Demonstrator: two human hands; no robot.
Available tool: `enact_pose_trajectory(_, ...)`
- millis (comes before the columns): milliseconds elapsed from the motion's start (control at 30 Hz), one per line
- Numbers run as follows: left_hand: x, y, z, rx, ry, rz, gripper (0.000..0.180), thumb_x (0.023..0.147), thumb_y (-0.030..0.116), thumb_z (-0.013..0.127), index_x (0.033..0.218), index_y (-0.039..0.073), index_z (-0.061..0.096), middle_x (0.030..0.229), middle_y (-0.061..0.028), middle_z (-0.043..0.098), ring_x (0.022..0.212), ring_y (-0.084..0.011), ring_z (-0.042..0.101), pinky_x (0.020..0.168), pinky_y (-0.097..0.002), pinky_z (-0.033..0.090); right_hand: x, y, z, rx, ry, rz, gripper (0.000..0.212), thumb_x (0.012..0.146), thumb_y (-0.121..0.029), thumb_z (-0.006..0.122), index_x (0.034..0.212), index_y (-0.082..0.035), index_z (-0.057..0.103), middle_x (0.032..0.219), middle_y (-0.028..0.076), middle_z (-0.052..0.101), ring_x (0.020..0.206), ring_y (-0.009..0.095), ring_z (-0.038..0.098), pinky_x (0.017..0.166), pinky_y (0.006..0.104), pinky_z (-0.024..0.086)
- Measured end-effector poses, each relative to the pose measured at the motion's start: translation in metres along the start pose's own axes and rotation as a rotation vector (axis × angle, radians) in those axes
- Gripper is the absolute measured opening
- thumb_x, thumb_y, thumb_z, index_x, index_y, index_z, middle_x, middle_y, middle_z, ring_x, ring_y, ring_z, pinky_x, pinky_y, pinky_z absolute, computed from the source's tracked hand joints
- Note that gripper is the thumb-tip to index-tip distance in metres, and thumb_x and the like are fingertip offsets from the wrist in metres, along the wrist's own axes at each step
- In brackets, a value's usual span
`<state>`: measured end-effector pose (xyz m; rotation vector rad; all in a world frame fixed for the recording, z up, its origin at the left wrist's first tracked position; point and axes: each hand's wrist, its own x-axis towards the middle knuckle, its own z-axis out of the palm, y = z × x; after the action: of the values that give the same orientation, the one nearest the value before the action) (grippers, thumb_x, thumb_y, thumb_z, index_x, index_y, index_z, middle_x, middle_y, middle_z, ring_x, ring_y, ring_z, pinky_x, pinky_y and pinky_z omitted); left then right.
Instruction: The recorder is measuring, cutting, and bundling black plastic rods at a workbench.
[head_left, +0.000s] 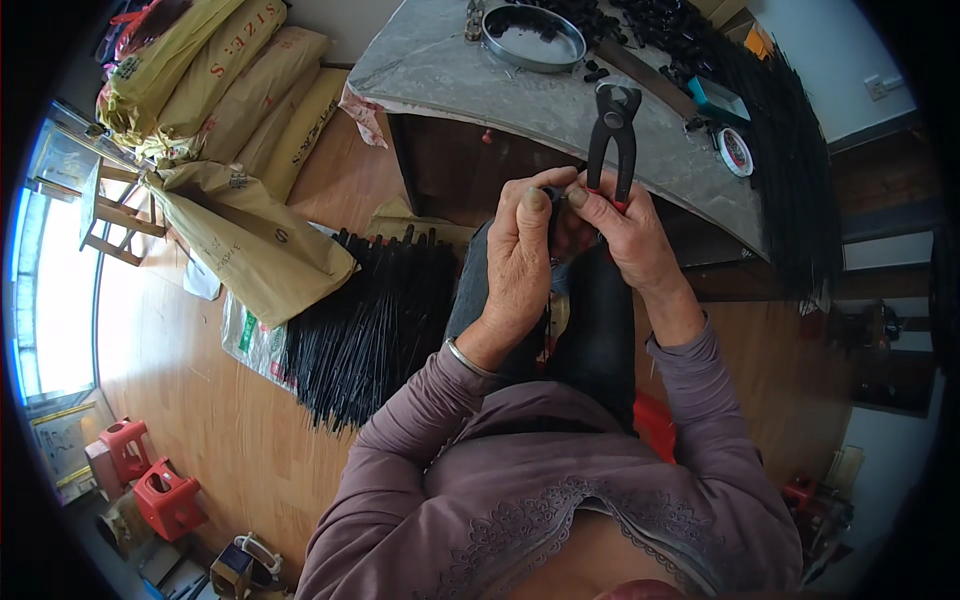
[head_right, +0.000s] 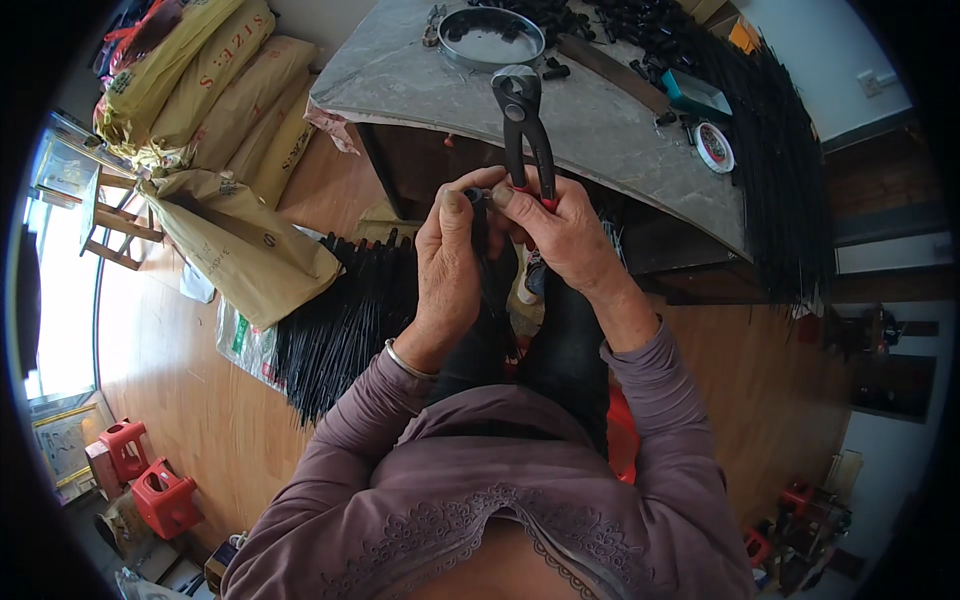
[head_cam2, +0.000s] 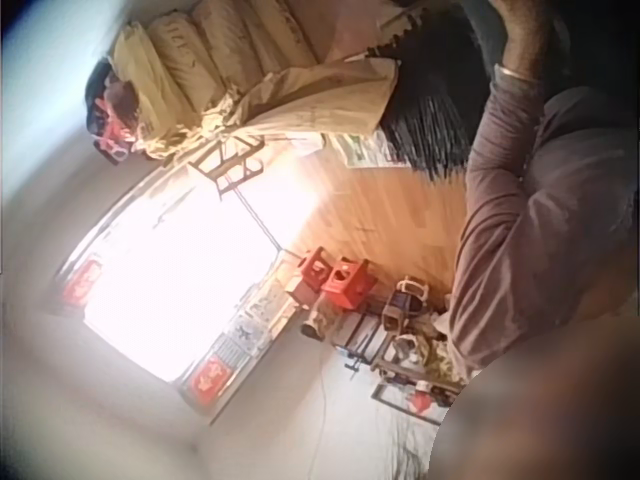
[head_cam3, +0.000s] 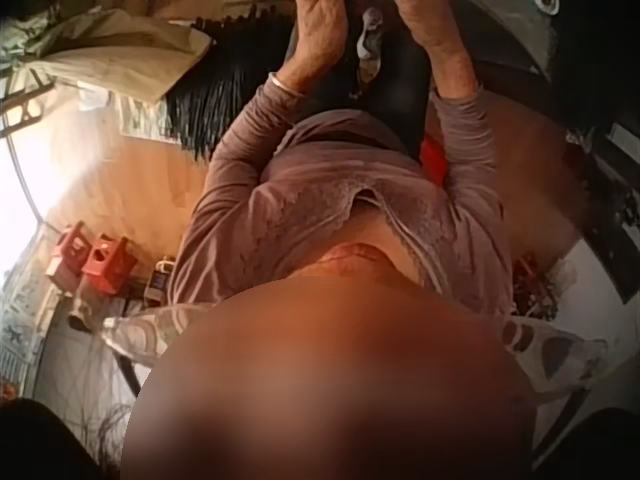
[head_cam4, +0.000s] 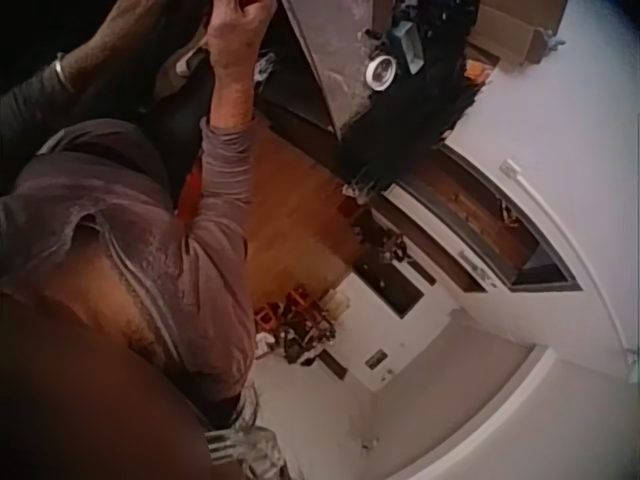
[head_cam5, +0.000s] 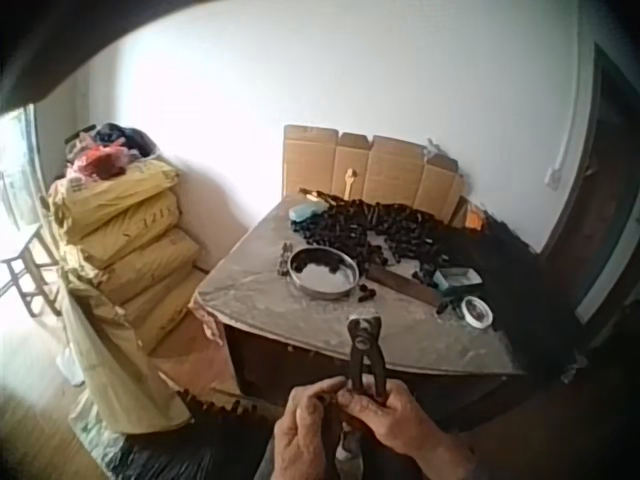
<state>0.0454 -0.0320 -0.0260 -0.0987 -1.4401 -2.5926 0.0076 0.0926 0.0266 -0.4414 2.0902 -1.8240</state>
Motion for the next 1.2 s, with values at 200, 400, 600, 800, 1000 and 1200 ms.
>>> enact_pose_trajectory(200, 0.0, -0.002, -0.001, -0.013, -0.001, -0.013, 0.04, 0.103, 0.037, 0.039, 0.117, 0.005, 0.058, 0.086, 0.0028, 0.05, 0.069, -0.0026, 0.044, 0.061, -0.0179, 0.039, 0.0, 0.0, 0.0, -0.011, -0.004, -0.001, 0.022, 0.097, -0.025, 0.056, 0.09, -0.005, 0.061, 0.07, -0.001, 0.058, 0.063, 0.006, 0.053, 0.059, 0.0212, 0.041)
enact_pose_trajectory(400, 0.0, -0.003, -0.001, -0.019, 0.003, -0.001, 0.039, 0.103, 0.037, 0.04, 0.117, 0.005, 0.058, 0.087, 0.0025, 0.05, 0.07, -0.0028, 0.045, 0.063, -0.0182, 0.04, 0.001, 0.003, -0.002, -0.042, 0.002, 0.002, 0.021, 0.097, -0.024, 0.056, 0.09, -0.004, 0.06, 0.07, -0.001, 0.058, 0.065, 0.007, 0.054, 0.058, 0.0222, 0.042)
enact_pose_trajectory(600, -0.005, 0.001, 0.003, -0.003, 0.003, 0.002, 0.039, 0.103, 0.036, 0.041, 0.119, 0.004, 0.056, 0.09, 0.0022, 0.053, 0.073, -0.0029, 0.047, 0.065, -0.018, 0.041, -0.004, -0.004, 0.01, -0.35, 0.15, -0.227, 0.01, 0.094, -0.01, 0.057, 0.092, 0.0, 0.058, 0.073, 0.002, 0.058, 0.067, 0.009, 0.055, 0.059, 0.025, 0.045)
enact_pose_trajectory(800, -0.005, -0.001, -0.002, 0.05, 0.007, -0.085, 0.039, 0.103, 0.035, 0.039, 0.119, 0.002, 0.054, 0.096, -0.0005, 0.058, 0.085, -0.0056, 0.053, 0.074, -0.0207, 0.046, -0.013, -0.004, 0.02, -0.556, 0.19, -0.399, 0.013, 0.086, 0.001, 0.06, 0.098, 0.003, 0.056, 0.078, 0.009, 0.056, 0.066, 0.016, 0.056, 0.06, 0.0266, 0.044)
enact_pose_trajectory(1000, 0.004, 0.006, 0.001, 0.12, -0.013, -0.03, 0.041, 0.105, 0.033, 0.034, 0.114, 0.0, 0.057, 0.092, -0.0018, 0.056, 0.082, -0.006, 0.049, 0.072, -0.0222, 0.043, -0.026, -0.007, 0.022, -0.677, 0.146, -0.376, 0.032, 0.088, 0.003, 0.056, 0.12, 0.004, 0.053, 0.097, 0.013, 0.056, 0.082, 0.019, 0.056, 0.071, 0.0285, 0.046)
enact_pose_trajectory(1200, 0.013, 0.014, 0.004, -0.027, 0.171, -0.287, 0.065, 0.1, 0.054, 0.03, 0.08, 0.001, 0.062, 0.051, 0.0057, 0.039, 0.044, -0.0035, 0.03, 0.042, -0.0226, 0.021, -0.036, -0.04, -0.004, -0.169, -0.082, 0.099, 0.035, 0.094, -0.004, 0.051, 0.128, 0.004, 0.049, 0.097, 0.01, 0.062, 0.07, 0.013, 0.059, 0.064, 0.0245, 0.048)
